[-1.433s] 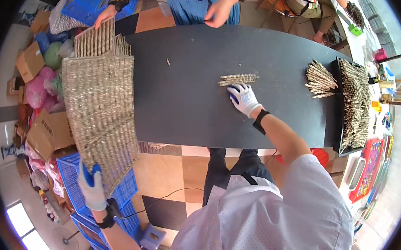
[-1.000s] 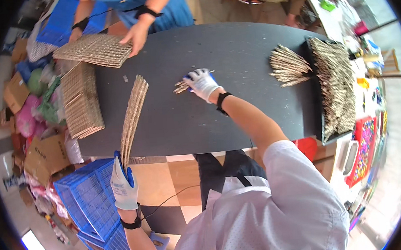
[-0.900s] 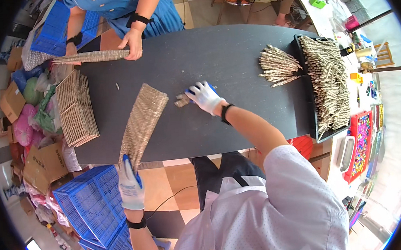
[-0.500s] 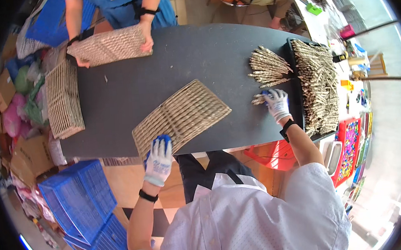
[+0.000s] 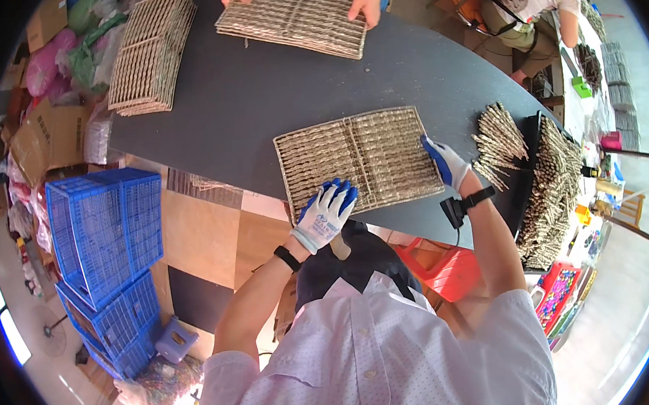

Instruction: The person assembles rectangular woven baskets by hand. They place woven strips into wire frames, press them down to secure them, and stack the finished units on the table.

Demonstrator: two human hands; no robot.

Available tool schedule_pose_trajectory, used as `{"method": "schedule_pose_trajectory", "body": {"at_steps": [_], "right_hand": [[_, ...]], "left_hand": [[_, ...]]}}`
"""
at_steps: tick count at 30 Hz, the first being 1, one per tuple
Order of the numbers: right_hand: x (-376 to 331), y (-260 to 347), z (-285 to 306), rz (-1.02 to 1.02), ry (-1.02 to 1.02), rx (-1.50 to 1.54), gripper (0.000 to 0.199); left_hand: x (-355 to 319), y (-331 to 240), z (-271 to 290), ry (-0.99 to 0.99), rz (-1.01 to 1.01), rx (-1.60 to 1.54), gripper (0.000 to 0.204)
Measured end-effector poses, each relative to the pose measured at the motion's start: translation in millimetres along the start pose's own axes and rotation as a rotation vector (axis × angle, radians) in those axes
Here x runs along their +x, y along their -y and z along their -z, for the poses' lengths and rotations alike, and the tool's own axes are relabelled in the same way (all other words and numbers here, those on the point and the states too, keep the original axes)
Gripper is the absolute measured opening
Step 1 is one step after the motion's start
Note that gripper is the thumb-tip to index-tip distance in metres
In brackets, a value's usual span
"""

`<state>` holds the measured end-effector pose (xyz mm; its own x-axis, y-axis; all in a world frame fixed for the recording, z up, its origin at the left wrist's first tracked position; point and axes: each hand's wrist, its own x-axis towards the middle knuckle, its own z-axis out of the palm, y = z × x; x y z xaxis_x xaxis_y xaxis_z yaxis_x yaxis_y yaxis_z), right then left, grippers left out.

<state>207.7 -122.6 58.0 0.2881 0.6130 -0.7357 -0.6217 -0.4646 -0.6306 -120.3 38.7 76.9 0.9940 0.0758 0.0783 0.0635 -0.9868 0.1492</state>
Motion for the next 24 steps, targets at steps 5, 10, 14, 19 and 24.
{"method": "schedule_pose_trajectory", "body": {"at_steps": [5,10,14,19,24], "right_hand": [[18.7,2.3,-22.0,-0.067,-0.031,-0.123,0.038],[25.1,-36.1,-5.6,0.088,-0.132,-0.035,0.031],[20.4,-52.2,-6.9,0.148,-0.196,-0.097,0.031],[10.6,-57.6,-18.1,0.232,-0.258,-0.204,0.038],[35.4,-34.2,-49.0,0.216,-0.607,-0.494,0.041]], "left_hand": [[-8.4,10.1,-12.5,0.111,0.011,0.01,0.054],[-8.1,19.5,22.0,0.345,0.058,-0.138,0.065],[27.2,19.0,33.7,-0.048,0.289,-0.18,0.064],[77.4,26.2,-24.6,-0.07,0.53,-0.179,0.064],[74.9,20.6,-25.8,0.041,0.474,-0.169,0.066]]}}
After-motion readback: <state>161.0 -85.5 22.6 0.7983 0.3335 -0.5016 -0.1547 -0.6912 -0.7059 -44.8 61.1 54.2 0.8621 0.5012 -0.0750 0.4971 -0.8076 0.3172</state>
